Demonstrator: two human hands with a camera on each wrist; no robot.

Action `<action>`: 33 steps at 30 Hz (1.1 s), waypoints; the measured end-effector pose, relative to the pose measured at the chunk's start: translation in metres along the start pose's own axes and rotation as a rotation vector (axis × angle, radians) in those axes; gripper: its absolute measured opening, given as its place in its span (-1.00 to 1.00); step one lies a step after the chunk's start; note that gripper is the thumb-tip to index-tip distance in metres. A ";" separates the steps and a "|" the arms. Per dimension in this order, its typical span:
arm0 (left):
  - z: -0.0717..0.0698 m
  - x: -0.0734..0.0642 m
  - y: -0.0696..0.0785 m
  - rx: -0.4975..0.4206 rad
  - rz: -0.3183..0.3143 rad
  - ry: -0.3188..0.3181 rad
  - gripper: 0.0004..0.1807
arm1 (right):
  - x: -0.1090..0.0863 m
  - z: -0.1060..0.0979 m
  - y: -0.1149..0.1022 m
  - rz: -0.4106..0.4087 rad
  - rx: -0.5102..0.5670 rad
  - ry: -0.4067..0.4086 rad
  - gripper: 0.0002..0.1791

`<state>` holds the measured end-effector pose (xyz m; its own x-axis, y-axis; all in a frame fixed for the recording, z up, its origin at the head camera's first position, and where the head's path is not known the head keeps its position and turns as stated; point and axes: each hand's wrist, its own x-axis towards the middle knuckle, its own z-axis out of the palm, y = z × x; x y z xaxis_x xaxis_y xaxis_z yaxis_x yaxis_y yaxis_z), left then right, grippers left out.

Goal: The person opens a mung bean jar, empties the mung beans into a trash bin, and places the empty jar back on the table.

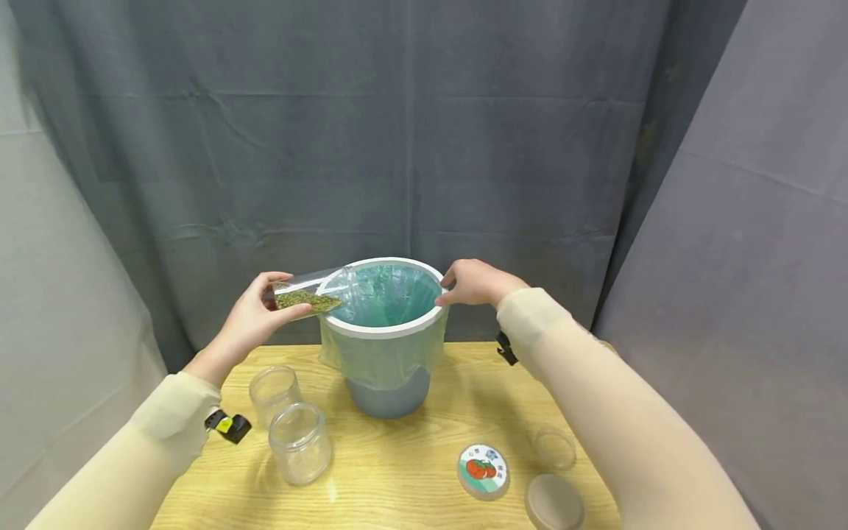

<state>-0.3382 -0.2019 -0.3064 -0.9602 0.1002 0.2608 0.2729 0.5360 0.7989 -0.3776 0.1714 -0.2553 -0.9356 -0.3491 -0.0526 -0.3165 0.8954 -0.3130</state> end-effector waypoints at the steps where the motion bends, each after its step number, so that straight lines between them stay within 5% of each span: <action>1: 0.000 0.000 0.000 0.004 -0.001 0.000 -0.15 | 0.001 0.000 0.000 -0.001 -0.001 -0.001 -0.43; 33: -0.009 0.004 0.002 0.037 0.038 0.004 -0.21 | 0.005 0.002 0.002 0.006 0.004 0.005 -0.43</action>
<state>-0.3414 -0.2082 -0.2990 -0.9490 0.1171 0.2927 0.3063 0.5622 0.7682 -0.3823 0.1705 -0.2580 -0.9384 -0.3420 -0.0501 -0.3099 0.8966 -0.3163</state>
